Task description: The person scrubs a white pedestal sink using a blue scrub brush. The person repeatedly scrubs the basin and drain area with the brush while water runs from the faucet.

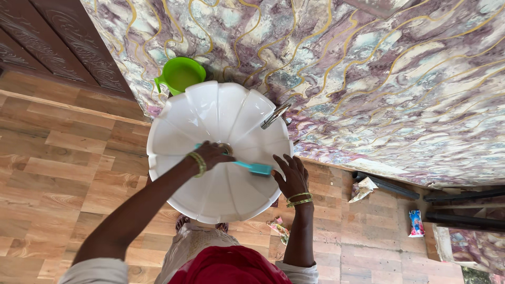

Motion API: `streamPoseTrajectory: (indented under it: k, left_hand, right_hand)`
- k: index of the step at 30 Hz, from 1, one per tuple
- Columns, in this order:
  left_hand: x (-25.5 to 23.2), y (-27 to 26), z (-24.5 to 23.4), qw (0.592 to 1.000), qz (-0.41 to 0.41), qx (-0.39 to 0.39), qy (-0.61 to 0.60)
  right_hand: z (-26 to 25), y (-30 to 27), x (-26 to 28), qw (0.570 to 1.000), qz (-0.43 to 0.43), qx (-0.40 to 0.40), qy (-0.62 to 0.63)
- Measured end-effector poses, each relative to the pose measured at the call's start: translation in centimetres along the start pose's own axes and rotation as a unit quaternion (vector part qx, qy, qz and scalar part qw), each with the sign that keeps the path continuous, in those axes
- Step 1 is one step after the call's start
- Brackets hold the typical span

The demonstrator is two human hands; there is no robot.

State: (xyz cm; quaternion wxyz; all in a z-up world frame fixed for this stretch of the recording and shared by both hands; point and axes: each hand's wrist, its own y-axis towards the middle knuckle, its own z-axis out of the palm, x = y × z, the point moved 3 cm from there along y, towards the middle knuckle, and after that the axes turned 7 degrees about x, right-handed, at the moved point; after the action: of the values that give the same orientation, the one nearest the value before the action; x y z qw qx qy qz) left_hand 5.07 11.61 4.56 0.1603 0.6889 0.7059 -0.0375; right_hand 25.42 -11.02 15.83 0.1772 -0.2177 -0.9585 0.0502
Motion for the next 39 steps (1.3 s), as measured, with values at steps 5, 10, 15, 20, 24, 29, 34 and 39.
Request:
streamPoseTrajectory:
  k: [5, 10, 15, 20, 24, 29, 34, 39]
  left_hand:
    - [-2.4, 5.0, 1.3, 0.994, -0.019, 0.111, 0.008]
    - [3.2, -4.4, -1.7, 0.967, -0.101, 0.201, 0.119]
    - [5.2, -6.8, -3.1, 0.928, -0.218, 0.235, 0.189]
    - [-7.5, -4.1, 1.3, 0.916, -0.198, 0.347, -0.024]
    - [-12.4, -7.5, 1.7, 0.927, -0.272, 0.256, 0.010]
    - [-3.5, -8.7, -1.6, 0.895, -0.392, 0.115, 0.178]
    - [1.2, -5.5, -1.8, 0.843, -0.511, -0.005, 0.171]
    - [-7.2, -4.5, 5.6, 0.852, -0.517, 0.076, 0.006]
  right_hand:
    - [-1.9, -0.5, -0.9, 1.000, -0.007, -0.002, 0.013]
    - [-2.5, -0.5, -1.3, 0.999, -0.017, 0.003, 0.034]
    - [-1.8, -0.6, -0.9, 0.999, -0.038, 0.021, 0.033]
    - [-2.0, -0.4, -0.7, 0.996, -0.063, 0.029, 0.049]
    - [-2.1, -0.2, -0.7, 0.994, -0.086, 0.033, 0.059]
    - [-2.4, 0.5, 0.6, 0.989, -0.139, 0.024, 0.055]
    - [-2.8, 0.6, 1.5, 0.982, -0.178, 0.008, 0.058]
    - [-2.3, -0.4, 1.4, 0.980, -0.177, 0.046, 0.075]
